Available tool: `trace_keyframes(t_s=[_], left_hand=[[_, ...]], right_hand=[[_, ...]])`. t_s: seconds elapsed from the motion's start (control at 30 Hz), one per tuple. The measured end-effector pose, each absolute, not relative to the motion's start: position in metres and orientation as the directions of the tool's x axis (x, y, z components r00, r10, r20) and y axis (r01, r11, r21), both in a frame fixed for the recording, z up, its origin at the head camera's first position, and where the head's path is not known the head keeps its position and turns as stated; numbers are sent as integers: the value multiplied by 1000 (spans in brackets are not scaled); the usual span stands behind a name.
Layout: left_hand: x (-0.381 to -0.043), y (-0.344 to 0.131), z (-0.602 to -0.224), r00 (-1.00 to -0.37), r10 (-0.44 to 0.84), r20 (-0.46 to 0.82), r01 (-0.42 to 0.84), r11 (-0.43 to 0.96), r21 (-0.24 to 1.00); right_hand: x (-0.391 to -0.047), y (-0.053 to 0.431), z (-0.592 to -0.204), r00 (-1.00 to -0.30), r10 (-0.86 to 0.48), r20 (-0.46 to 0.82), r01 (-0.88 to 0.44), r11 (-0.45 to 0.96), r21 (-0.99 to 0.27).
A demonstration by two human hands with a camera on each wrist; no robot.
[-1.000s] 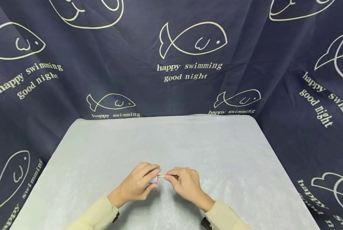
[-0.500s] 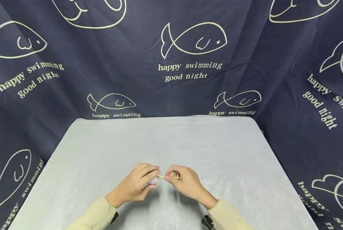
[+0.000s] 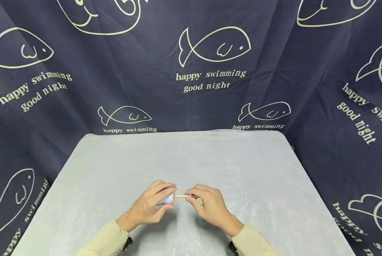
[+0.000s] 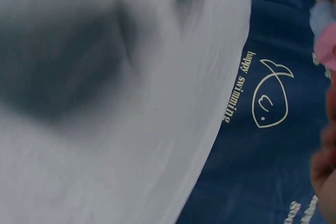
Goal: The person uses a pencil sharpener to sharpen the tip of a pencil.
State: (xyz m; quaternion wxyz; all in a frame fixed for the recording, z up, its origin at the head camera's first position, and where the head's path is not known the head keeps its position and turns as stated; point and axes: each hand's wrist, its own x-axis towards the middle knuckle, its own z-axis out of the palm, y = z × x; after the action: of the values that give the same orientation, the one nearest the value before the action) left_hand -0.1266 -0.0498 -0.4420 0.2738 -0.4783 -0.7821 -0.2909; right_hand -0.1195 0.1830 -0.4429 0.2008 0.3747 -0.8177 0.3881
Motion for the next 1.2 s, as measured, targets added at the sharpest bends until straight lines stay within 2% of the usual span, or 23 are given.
trace_keyframes(t_s=[0.13,0.3,0.4,0.5,0.57,0.63,0.67,0.77,0.83,0.9,0.97,1.03,1.1,1.2], left_hand=[[-122,-47,-436,-489,594,639,870,388,305],[-118,-47,-426,-685,585,435,704,374,604],[-118,-49,-421,-740,587,329,599,355,718],[-119,-48,-420,-746,595,298,573,347,743],[-117,-47,-423,-722,606,334,617,345,708],[-115,-46,-429,-681,616,397,688,353,634],[-114,-46,-433,-649,621,439,733,359,577],[-112,-45,-441,-525,642,558,851,383,359],[-113,-43,-443,-428,654,624,895,402,192],[-114,-41,-443,-326,666,671,910,413,32],[-116,-39,-442,-249,677,692,902,422,-88],[-119,-38,-441,-201,686,699,889,427,-164],[-123,-38,-440,-194,688,699,882,434,-182],[-127,-40,-439,-247,674,697,886,449,-120]], right_hand=[[-122,181,-444,-445,-488,751,-855,482,-194],[-125,179,-440,-160,-517,841,-845,512,155],[-125,177,-433,-55,-521,852,-819,512,260],[-124,175,-429,-25,-519,854,-810,512,287],[-123,175,-432,-63,-520,852,-822,511,252],[-120,177,-436,-165,-526,834,-852,502,148],[-119,178,-439,-238,-531,813,-867,494,69],[-113,182,-441,-528,-537,658,-832,484,-273],[-110,184,-438,-711,-518,476,-702,482,-524],[-110,185,-435,-823,-493,283,-529,481,-699],[-111,186,-434,-872,-470,136,-377,469,-799],[-113,186,-435,-883,-461,86,-319,457,-830],[-114,185,-437,-884,-450,126,-348,456,-819],[-115,185,-442,-837,-442,321,-524,481,-704]])
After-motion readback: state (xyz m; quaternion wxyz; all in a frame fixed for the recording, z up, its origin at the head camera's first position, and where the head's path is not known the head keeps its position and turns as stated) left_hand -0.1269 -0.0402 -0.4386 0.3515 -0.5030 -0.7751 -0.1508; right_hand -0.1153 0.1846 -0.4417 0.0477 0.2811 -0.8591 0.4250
